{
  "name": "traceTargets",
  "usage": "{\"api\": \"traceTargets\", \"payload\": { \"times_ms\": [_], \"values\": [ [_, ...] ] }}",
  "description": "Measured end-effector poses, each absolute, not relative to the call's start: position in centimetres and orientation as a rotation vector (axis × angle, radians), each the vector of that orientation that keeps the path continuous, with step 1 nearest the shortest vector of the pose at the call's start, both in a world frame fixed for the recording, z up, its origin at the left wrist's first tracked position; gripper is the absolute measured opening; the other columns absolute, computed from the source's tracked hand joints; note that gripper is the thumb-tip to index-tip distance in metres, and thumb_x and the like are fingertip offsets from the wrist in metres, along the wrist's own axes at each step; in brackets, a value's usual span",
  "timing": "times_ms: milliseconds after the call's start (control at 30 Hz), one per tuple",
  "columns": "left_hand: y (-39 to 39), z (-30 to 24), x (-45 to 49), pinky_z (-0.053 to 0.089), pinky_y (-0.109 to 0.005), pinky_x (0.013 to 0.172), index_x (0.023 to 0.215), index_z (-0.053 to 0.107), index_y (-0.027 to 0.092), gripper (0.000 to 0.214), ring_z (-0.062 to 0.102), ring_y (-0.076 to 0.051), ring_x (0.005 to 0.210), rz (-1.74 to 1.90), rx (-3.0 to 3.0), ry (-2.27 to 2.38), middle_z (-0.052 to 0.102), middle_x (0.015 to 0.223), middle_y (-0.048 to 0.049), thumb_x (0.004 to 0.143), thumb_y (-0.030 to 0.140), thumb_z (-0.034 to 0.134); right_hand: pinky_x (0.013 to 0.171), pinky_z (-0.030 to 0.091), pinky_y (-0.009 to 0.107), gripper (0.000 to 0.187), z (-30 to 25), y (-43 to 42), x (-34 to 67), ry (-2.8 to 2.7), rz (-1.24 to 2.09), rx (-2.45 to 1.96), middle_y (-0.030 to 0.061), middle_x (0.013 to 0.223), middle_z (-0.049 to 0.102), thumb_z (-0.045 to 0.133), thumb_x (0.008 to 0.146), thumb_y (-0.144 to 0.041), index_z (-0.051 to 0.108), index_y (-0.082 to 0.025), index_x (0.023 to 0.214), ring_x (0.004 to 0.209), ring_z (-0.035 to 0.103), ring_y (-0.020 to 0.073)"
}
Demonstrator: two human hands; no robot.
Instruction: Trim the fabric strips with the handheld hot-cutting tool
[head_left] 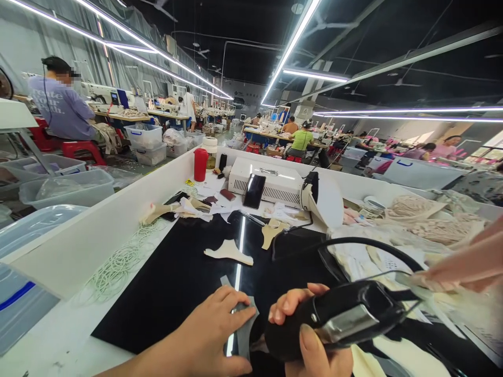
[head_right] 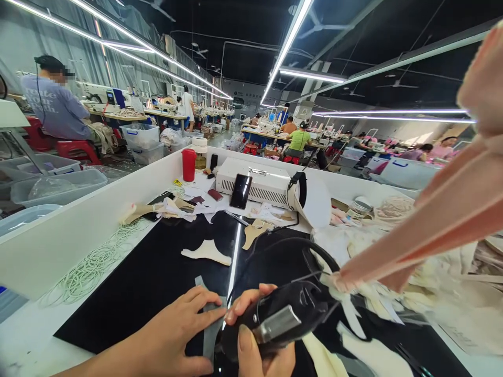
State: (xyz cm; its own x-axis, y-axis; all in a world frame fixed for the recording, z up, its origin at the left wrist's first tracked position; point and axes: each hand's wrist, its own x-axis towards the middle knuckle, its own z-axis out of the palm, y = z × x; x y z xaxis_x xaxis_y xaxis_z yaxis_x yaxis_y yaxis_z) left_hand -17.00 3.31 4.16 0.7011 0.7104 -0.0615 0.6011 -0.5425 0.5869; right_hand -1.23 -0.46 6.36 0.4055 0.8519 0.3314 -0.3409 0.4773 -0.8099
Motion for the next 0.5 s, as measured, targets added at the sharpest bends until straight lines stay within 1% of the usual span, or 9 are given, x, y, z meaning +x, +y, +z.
{"api": "traceTargets", "payload": {
  "times_ms": [167, 367, 433, 500],
  "values": [
    [3.2, 3.7, -17.0, 0.045, -0.046, 0.114, 0.142, 0.059, 0.024, 0.078, 0.049, -0.032, 0.131, 0.295, 2.329, 0.985, 0.055, 0.144, -0.0087, 0.071, 0.033, 0.091, 0.065, 0.052, 0.029, 0.043, 6.5, -1.1, -1.5, -0.833, 0.851, -0.724, -0.0056, 0.080, 0.064, 0.081, 0.084, -0.050, 0.060, -0.031, 0.116, 0.067, 0.059, 0.0118],
    [3.2, 3.5, -17.1, 0.046, -0.047, 0.113, 0.137, 0.062, 0.025, 0.076, 0.051, -0.032, 0.130, 0.366, 2.310, 0.957, 0.057, 0.142, -0.0094, 0.069, 0.034, 0.094, 0.066, 0.052, 0.029, 0.039, 6.4, -1.1, -1.5, -0.822, 0.852, -0.758, -0.0059, 0.080, 0.065, 0.078, 0.087, -0.048, 0.059, -0.032, 0.117, 0.067, 0.060, 0.0121],
    [3.3, 3.3, -17.3, 0.041, -0.049, 0.117, 0.134, 0.064, 0.023, 0.067, 0.052, -0.030, 0.130, 0.427, 2.306, 0.953, 0.059, 0.139, -0.0096, 0.074, 0.030, 0.092, 0.066, 0.052, 0.029, 0.042, 6.5, -1.0, -1.3, -0.827, 0.848, -0.748, -0.0059, 0.079, 0.065, 0.080, 0.085, -0.049, 0.059, -0.032, 0.117, 0.067, 0.060, 0.0125],
    [3.3, 3.0, -17.5, 0.031, -0.052, 0.123, 0.128, 0.066, 0.021, 0.049, 0.054, -0.027, 0.128, 0.513, 2.317, 0.956, 0.062, 0.133, -0.0085, 0.082, 0.022, 0.085, 0.065, 0.052, 0.029, 0.043, 6.6, -1.0, -1.0, -0.828, 0.846, -0.736, -0.0057, 0.078, 0.064, 0.081, 0.084, -0.050, 0.060, -0.032, 0.116, 0.066, 0.060, 0.0125]
  ]
}}
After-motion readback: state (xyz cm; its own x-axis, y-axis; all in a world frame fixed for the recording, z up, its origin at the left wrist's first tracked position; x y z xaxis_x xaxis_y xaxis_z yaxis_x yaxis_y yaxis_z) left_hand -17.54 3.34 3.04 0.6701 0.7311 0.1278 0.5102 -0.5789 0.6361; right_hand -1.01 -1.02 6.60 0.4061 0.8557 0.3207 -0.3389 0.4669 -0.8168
